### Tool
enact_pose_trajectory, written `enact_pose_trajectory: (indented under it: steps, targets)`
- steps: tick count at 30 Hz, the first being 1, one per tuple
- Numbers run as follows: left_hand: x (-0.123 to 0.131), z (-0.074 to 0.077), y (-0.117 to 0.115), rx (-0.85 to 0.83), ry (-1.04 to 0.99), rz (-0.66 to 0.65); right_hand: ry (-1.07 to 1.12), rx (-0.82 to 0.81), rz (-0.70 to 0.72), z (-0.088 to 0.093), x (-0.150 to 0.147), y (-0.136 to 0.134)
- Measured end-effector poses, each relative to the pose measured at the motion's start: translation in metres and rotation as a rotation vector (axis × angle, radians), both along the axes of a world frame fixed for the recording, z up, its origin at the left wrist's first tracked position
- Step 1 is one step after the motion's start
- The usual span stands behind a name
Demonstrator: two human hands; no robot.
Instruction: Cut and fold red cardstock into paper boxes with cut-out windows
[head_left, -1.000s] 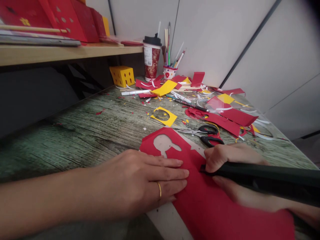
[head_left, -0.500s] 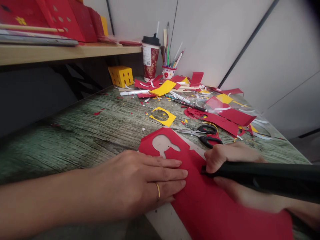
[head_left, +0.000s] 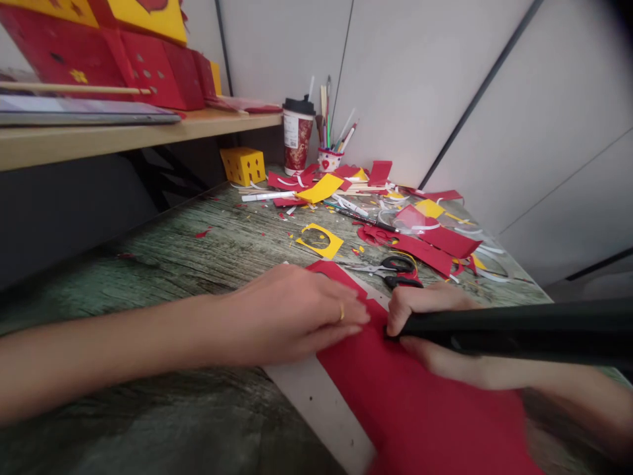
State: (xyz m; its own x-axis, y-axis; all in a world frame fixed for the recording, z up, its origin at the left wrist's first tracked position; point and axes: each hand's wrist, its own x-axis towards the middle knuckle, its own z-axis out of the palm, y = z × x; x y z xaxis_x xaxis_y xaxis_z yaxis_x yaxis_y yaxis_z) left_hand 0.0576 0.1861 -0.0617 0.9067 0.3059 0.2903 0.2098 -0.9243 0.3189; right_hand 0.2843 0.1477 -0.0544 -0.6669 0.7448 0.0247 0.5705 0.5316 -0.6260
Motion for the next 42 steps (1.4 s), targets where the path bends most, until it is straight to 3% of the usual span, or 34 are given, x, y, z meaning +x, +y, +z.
enact_pose_trajectory:
  steps: [2,6,11,20,26,31,35,42]
  targets:
    - [0.009,0.001,0.011,0.063,0.111,0.0,0.022,-0.097,-0.024,0.006,-0.002,0.0]
    - [0.02,0.0,0.029,0.116,0.234,0.146,0.096,-0.252,-0.173,0.012,-0.007,-0.004]
    - [0.018,0.004,0.036,0.191,0.235,0.136,0.142,-0.233,-0.309,0.009,-0.01,-0.016]
    - [0.005,0.014,0.026,-0.134,0.2,-0.025,0.129,-0.191,-0.269,0.01,-0.02,-0.025]
    - [-0.008,0.015,0.018,-0.157,0.231,-0.066,0.121,-0.094,-0.335,0.012,-0.025,-0.023]
    - [-0.014,0.009,0.013,-0.044,0.229,0.053,0.146,-0.013,-0.423,0.019,-0.029,-0.025]
    - [-0.014,0.004,0.011,0.042,0.236,0.138,0.164,-0.044,-0.477,0.022,-0.031,-0.031]
    - [-0.003,-0.004,0.019,0.208,0.209,0.308,0.033,-0.015,-0.621,0.032,-0.029,-0.046]
